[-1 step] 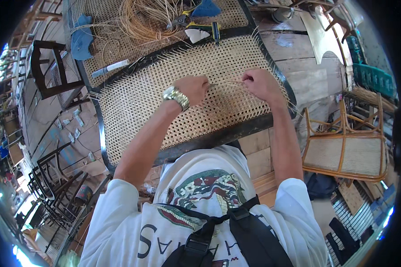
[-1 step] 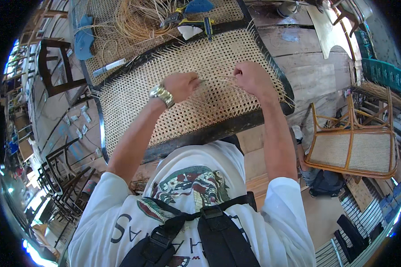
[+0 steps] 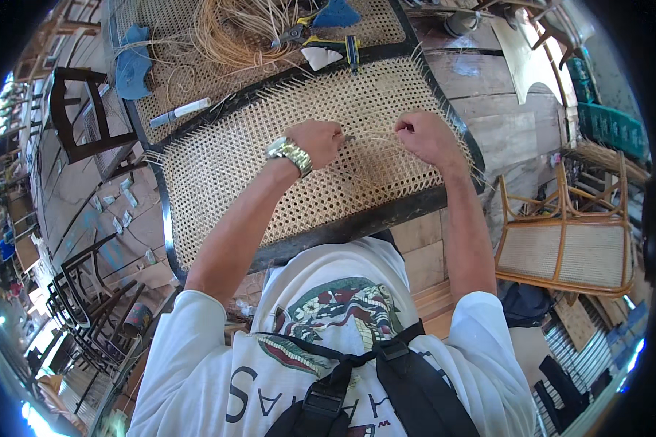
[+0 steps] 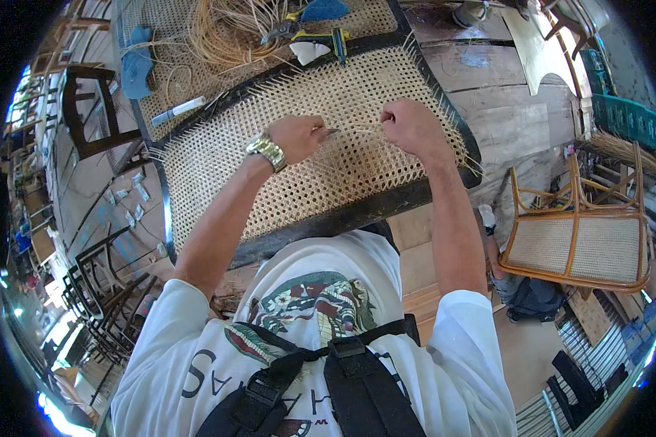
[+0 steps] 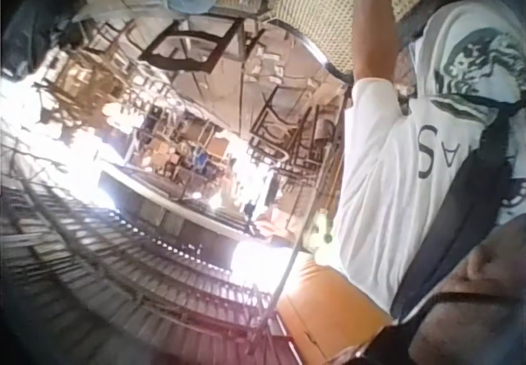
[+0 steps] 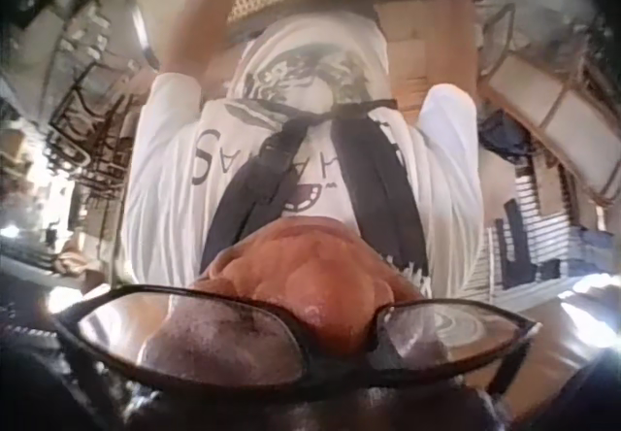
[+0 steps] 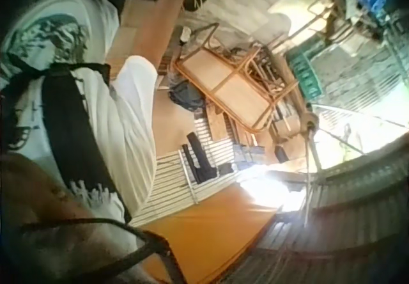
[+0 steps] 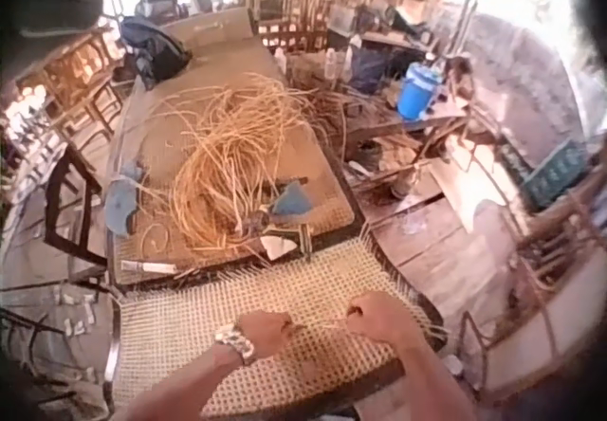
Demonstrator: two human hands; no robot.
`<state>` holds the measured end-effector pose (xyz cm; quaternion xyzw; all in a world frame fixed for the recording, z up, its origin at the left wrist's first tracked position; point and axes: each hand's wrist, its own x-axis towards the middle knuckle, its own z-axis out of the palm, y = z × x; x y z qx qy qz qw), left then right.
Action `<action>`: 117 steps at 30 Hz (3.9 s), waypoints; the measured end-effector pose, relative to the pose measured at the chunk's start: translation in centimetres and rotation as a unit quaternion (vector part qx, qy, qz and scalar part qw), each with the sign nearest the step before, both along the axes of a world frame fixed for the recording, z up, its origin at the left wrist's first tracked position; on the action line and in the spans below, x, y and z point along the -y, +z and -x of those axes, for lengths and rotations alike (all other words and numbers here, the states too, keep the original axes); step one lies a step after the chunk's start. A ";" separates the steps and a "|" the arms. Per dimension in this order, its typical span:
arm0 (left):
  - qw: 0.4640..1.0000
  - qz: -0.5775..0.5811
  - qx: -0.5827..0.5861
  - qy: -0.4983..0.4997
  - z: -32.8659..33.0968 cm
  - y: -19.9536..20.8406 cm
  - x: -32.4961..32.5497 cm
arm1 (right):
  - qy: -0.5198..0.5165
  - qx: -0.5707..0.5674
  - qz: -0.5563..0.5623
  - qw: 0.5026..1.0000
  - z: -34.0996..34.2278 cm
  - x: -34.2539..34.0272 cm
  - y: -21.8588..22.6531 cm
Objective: Repairing a rattan chair seat by weaving new rattan strips through the frame.
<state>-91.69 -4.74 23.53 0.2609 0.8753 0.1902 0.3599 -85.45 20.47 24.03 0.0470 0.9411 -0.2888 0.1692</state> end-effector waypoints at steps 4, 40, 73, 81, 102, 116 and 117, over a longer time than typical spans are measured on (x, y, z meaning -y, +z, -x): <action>0.992 0.083 -0.036 -0.092 1.6 0.4 -2.7 | 0.009 -0.017 0.005 1.000 0.0 0.7 1.3; 0.991 0.063 -0.116 0.005 -2.1 0.4 -3.9 | 0.025 0.056 0.045 0.997 0.8 0.7 -1.7; 0.978 0.164 -0.030 -0.125 3.1 0.5 -3.7 | -0.091 0.035 0.105 0.990 2.4 3.7 -2.4; 0.971 0.179 -0.072 -0.143 2.8 1.0 -6.6 | -0.055 0.042 0.070 0.995 2.6 3.9 -2.2; 0.983 0.141 -0.111 -0.033 7.7 0.6 2.4 | 0.059 -0.077 -0.184 0.978 -1.4 7.0 -0.2; 0.978 -0.123 0.027 0.168 8.6 1.5 4.5 | 0.165 -0.309 -0.026 0.936 3.2 7.9 -4.3; 0.983 -0.107 0.016 0.150 8.1 0.9 4.4 | 0.085 -0.162 0.130 0.974 3.2 8.1 -3.3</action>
